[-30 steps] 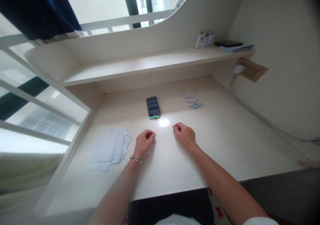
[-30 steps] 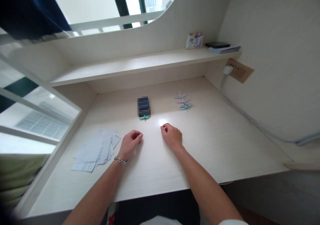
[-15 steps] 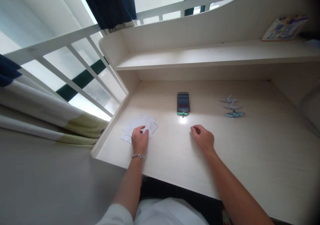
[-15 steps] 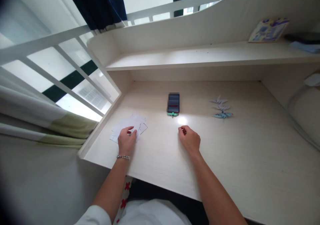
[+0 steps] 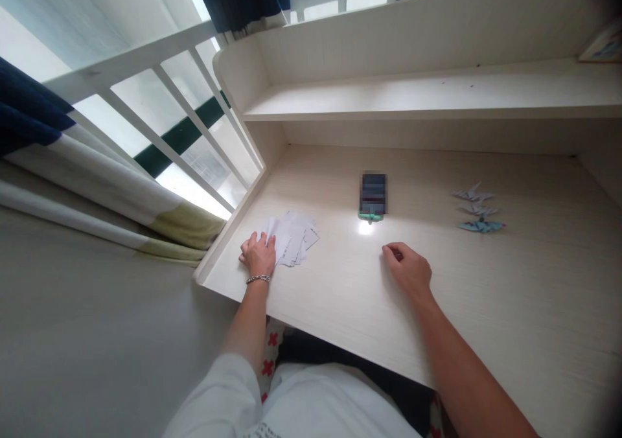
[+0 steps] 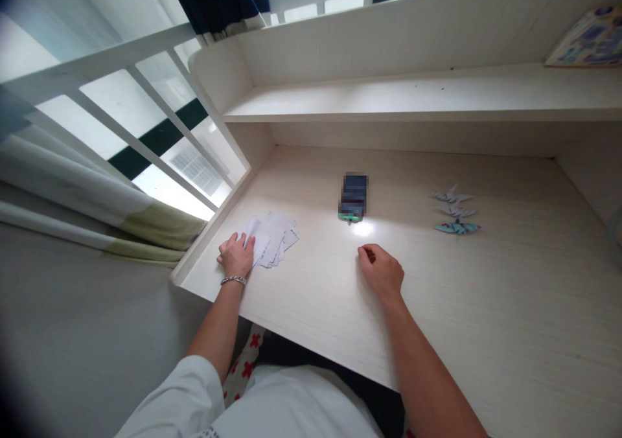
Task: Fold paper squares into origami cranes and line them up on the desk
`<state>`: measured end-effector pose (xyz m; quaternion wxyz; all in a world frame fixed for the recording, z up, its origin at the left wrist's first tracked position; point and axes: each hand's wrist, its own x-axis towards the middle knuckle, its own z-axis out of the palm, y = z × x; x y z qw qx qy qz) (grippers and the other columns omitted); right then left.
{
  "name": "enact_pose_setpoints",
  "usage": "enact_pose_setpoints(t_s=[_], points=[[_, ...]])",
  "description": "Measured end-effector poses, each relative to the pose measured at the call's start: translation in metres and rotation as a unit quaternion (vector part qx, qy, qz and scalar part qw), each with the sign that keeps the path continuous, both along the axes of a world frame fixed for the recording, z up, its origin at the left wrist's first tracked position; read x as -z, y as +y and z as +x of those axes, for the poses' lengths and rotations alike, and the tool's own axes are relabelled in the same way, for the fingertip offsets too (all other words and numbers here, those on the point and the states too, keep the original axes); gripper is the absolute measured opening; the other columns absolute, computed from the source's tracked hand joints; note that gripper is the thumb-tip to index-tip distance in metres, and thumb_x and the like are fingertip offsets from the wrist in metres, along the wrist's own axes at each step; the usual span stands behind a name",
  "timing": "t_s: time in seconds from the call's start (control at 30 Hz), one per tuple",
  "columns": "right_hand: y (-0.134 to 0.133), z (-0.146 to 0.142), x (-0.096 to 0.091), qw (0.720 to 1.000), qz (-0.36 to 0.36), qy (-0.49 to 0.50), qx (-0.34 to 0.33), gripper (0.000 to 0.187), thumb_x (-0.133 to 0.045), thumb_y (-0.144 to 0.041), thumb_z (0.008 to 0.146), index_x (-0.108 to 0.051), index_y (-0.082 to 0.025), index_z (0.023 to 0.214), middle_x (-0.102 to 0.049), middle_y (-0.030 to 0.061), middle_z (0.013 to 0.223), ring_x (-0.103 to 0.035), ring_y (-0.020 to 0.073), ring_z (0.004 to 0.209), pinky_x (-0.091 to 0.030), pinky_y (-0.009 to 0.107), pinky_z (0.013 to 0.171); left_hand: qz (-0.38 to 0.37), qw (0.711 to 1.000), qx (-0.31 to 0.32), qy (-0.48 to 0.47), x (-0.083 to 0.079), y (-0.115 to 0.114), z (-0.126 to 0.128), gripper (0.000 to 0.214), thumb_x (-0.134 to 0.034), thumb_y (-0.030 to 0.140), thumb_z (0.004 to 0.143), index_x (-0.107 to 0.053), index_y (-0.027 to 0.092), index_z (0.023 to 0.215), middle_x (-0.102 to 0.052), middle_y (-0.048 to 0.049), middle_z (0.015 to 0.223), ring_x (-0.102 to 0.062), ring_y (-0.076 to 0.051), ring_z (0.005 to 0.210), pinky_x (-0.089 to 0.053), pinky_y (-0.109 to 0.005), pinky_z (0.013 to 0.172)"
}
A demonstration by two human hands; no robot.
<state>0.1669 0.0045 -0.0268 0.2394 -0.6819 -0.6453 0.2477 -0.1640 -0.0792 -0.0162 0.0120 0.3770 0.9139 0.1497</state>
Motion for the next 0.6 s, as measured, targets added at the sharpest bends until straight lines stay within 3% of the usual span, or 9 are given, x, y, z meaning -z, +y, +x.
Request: enact_pose_setpoints(t_s=[0.17,0.27,0.33,0.4,0.47,0.53,0.6], points=[[0.0,0.003,0.001,1.0,0.008,0.012,-0.003,0.023,-0.052,-0.043,0.077,-0.068,-0.027,0.082,-0.07,0.0019,0.076,-0.061,0.0206,0.072,-0.041,0.031,0.065,0.084,0.996,0.003,-0.022,-0.013,-0.003,0.003,0.053,-0.035,0.05,0.087,-0.06,0.016,0.12,-0.044,-0.0158,0.138,-0.036,-0.037,0.124,-0.03,-0.055,0.098],[-0.002,0.001,-0.001,0.999,0.013,0.04,0.001,0.025,-0.051,-0.043,0.078,-0.068,-0.026,0.083,-0.069,0.0026,0.077,-0.061,0.0205,0.072,-0.042,0.032,0.067,0.185,0.977,0.082,-0.068,-0.028,-0.001,0.025,0.049,-0.038,0.048,0.088,-0.062,0.017,0.117,-0.048,-0.0126,0.135,-0.039,-0.029,0.126,-0.03,-0.042,0.104],[-0.006,-0.006,-0.005,0.994,0.024,0.101,-0.015,0.029,-0.05,-0.045,0.079,-0.068,-0.024,0.086,-0.069,0.004,0.083,-0.06,0.02,0.074,-0.043,0.032,0.07,0.226,0.947,0.15,-0.172,-0.036,0.003,0.051,0.047,-0.041,0.048,0.087,-0.06,0.019,0.118,-0.056,-0.0094,0.127,-0.047,-0.026,0.12,-0.037,-0.036,0.099],[-0.011,-0.018,-0.01,0.972,0.015,0.218,-0.082,0.033,-0.051,-0.047,0.08,-0.066,-0.02,0.092,-0.068,0.0065,0.092,-0.06,0.0191,0.077,-0.045,0.031,0.072,0.235,0.906,0.2,-0.291,-0.04,0.008,0.083,0.043,-0.044,0.047,0.086,-0.06,0.021,0.117,-0.064,-0.006,0.113,-0.056,-0.023,0.107,-0.043,-0.032,0.089],[-0.015,-0.032,-0.014,0.938,-0.037,0.321,-0.124,0.038,-0.057,-0.049,0.076,-0.063,-0.019,0.1,-0.067,0.0077,0.095,-0.06,0.0194,0.081,-0.047,0.03,0.071,0.235,0.871,0.246,-0.354,-0.04,0.014,0.114,0.039,-0.045,0.045,0.086,-0.064,0.021,0.109,-0.067,-0.004,0.107,-0.058,-0.021,0.102,-0.044,-0.029,0.087],[-0.017,-0.044,-0.015,0.9,-0.067,0.412,-0.126,0.041,-0.064,-0.049,0.071,-0.06,-0.019,0.099,-0.066,0.0073,0.092,-0.061,0.0193,0.082,-0.048,0.03,0.073,0.224,0.838,0.297,-0.4,-0.036,0.019,0.139,0.036,-0.045,0.043,0.087,-0.065,0.022,0.108,-0.066,-0.0027,0.108,-0.059,-0.02,0.1,-0.045,-0.028,0.085],[-0.016,-0.048,-0.014,0.878,-0.073,0.462,-0.108,0.037,-0.07,-0.048,0.066,-0.06,-0.019,0.086,-0.066,0.0048,0.085,-0.061,0.0182,0.077,-0.048,0.03,0.072,0.21,0.812,0.321,-0.439,-0.03,0.024,0.155,0.034,-0.048,0.041,0.086,-0.065,0.022,0.107,-0.066,-0.0032,0.108,-0.059,-0.02,0.1,-0.046,-0.029,0.085]])
